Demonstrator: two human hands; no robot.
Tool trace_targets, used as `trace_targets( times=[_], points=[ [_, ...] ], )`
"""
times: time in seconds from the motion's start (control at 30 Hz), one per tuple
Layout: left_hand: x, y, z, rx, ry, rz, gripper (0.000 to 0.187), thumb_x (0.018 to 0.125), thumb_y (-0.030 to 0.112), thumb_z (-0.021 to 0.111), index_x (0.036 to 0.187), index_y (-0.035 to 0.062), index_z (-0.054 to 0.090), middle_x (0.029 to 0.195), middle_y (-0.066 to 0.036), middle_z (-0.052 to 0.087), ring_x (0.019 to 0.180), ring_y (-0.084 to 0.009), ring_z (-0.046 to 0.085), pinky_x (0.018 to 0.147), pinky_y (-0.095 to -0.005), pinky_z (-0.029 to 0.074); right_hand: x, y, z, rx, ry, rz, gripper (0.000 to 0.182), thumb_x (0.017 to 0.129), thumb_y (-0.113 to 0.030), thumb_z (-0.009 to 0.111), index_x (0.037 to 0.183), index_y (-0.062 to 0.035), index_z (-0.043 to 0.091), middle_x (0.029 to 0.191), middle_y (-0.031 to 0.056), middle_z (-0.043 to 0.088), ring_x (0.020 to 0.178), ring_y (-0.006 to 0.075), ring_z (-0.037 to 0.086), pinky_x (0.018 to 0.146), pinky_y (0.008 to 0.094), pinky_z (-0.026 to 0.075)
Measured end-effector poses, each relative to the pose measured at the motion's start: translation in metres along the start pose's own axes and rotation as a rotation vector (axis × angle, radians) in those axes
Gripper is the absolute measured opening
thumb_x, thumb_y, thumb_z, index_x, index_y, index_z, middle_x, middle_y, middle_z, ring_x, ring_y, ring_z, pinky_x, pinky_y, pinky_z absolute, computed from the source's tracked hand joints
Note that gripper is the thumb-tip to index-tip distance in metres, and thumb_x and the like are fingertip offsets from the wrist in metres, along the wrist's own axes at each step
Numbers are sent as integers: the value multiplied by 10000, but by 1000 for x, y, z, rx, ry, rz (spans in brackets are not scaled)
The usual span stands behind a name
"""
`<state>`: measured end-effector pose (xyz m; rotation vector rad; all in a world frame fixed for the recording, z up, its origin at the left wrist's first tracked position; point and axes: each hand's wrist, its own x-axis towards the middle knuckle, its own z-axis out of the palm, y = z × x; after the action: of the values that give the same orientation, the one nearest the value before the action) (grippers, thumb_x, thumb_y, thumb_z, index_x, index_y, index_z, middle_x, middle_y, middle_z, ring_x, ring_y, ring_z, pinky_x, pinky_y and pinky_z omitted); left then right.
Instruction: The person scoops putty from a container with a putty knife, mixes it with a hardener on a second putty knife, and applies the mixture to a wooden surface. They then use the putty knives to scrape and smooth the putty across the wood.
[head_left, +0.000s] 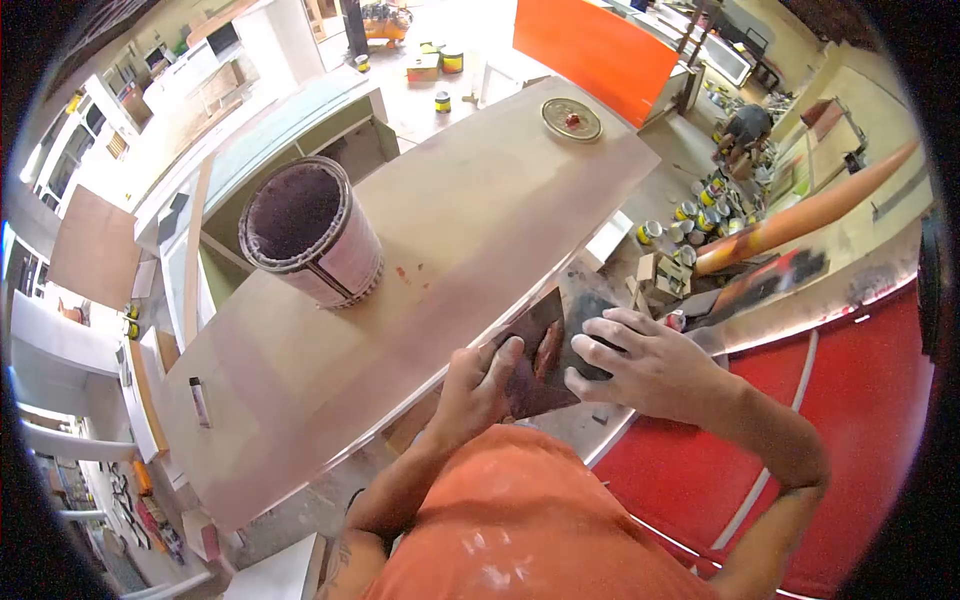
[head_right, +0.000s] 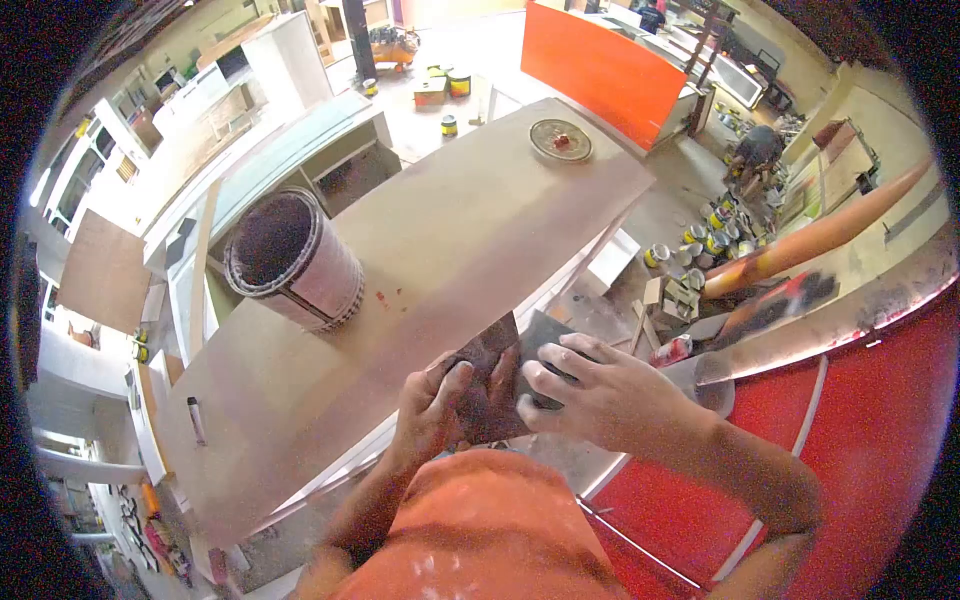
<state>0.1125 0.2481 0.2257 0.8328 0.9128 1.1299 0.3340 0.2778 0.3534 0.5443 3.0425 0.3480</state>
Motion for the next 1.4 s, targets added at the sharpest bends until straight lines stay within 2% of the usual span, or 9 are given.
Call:
trace_targets(
  times=[0.1,0.17,0.23,0.37,0.7,0.77,1.17,1.27,1.4],
  points=[
    [0,9,0,-6,8,50,348,991,271,501,1116,-46,573,937,-52,624,818,-108,562,711,-271,477,8,4,-10,4,-127,-22,318,796,-257,560,1106,-194,526,1113,63,497,1114,236,492,980,395,422],
    [-9,15,1,-51,24,43,393,988,281,496,1184,-56,547,1018,-76,639,855,-134,593,748,-275,491,15,-1,-6,-11,77,-29,308,796,-257,560,1096,-192,527,1111,59,500,1118,234,491,976,391,423],
    [-8,27,-6,307,9,81,322,1007,244,467,1104,-37,589,919,-50,636,837,-106,547,751,-292,477,14,-1,1,-17,20,-44,268,804,-234,557,1071,-226,560,1116,45,507,1134,227,486,1018,392,407],
    [-16,33,-4,70,31,60,331,1014,253,447,1112,-32,585,922,-56,643,831,-106,547,758,-286,475,21,1,-9,-17,84,16,275,788,-243,582,1062,-233,563,1105,45,491,1154,218,468,1021,386,405],
    [-11,40,-9,423,73,190,349,1017,268,428,1116,-29,583,806,-101,639,721,-122,556,679,-293,479,29,7,-5,5,-34,-23,297,796,-241,547,1091,-219,550,1117,77,490,1116,243,488,1017,404,401],
    [-15,37,-9,402,79,182,349,1016,267,427,1122,-27,582,796,-103,636,702,-126,555,665,-295,479,30,2,-1,35,160,-10,303,791,-237,551,1094,-215,555,1096,71,499,1112,241,496,1017,401,401],
    [-19,60,-4,387,74,154,371,1005,260,427,1033,-53,623,824,-71,650,768,-105,587,678,-279,515,28,-6,11,86,279,84,309,783,-247,566,1089,-208,565,1128,60,496,1127,248,487,1007,426,408],
    [-15,63,-5,330,90,100,355,984,261,464,1072,-52,606,887,-100,664,775,-139,616,696,-290,531,23,-12,12,134,319,172,317,746,-215,617,1061,-210,581,1117,57,492,1102,256,511,984,428,437],
    [-6,30,4,-438,109,-59,376,966,285,500,1179,-21,552,1093,-103,625,976,-167,601,889,-330,470,27,-43,24,480,622,235,417,679,-119,743,1060,-192,591,1134,76,488,1101,288,511,941,456,459]
  ],
)
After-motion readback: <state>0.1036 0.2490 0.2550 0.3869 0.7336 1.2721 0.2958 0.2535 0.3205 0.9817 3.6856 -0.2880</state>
